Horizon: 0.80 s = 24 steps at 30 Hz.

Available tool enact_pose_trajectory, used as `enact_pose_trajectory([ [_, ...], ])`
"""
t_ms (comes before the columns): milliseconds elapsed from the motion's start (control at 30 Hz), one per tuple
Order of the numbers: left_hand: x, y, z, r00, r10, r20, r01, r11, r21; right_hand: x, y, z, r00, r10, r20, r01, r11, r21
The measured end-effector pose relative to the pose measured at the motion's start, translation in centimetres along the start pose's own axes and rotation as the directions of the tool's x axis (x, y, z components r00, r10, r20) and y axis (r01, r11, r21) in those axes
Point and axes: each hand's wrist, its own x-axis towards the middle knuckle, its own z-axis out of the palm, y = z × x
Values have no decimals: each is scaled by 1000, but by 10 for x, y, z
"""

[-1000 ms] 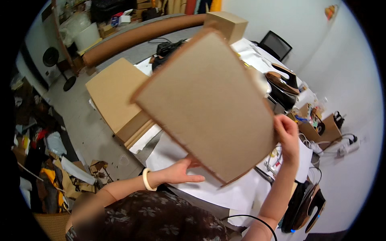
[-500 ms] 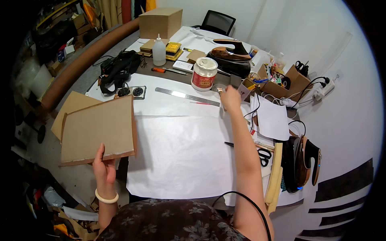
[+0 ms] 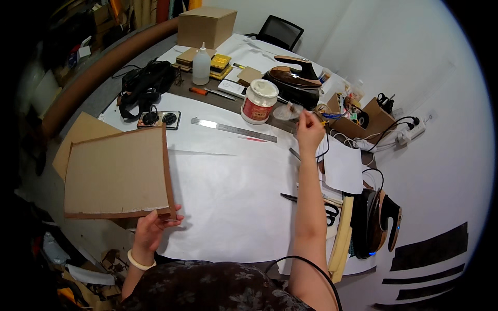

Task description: The person assembles a cardboard box by applying glue to the edges of a flat cardboard piece and pressing them together. They use a brush to spread glue and an iron to press the glued edges, repeating the process for multiple edges.

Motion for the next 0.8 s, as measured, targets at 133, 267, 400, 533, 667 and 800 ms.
enact_pose_trajectory([
  [133, 8, -4, 4, 1000, 11, 12, -12, 998, 65, 46, -49, 1, 999, -32, 36, 34, 998, -44],
  [267, 12, -8, -1, 999, 35, 22, -37, 996, 75, 61, -21, 7, 980, 11, 197, 51, 951, -306],
  [400, 8, -8, 1, 1000, 18, 6, -19, 996, 82, 9, 22, 4, 943, 189, 274, -108, 952, -286],
  [533, 6, -7, -7, 1000, -5, 13, 4, 999, 42, -35, 51, -4, 929, -34, 368, 138, 956, -259],
  [667, 8, -10, -8, 997, -4, -72, 8, 999, 53, -45, 27, -5, 729, -448, 517, 639, 717, -280],
  [800, 14, -9, 0, 994, 14, -109, -15, 1000, -7, -41, 24, 1, 974, -128, 187, 152, 981, -121],
])
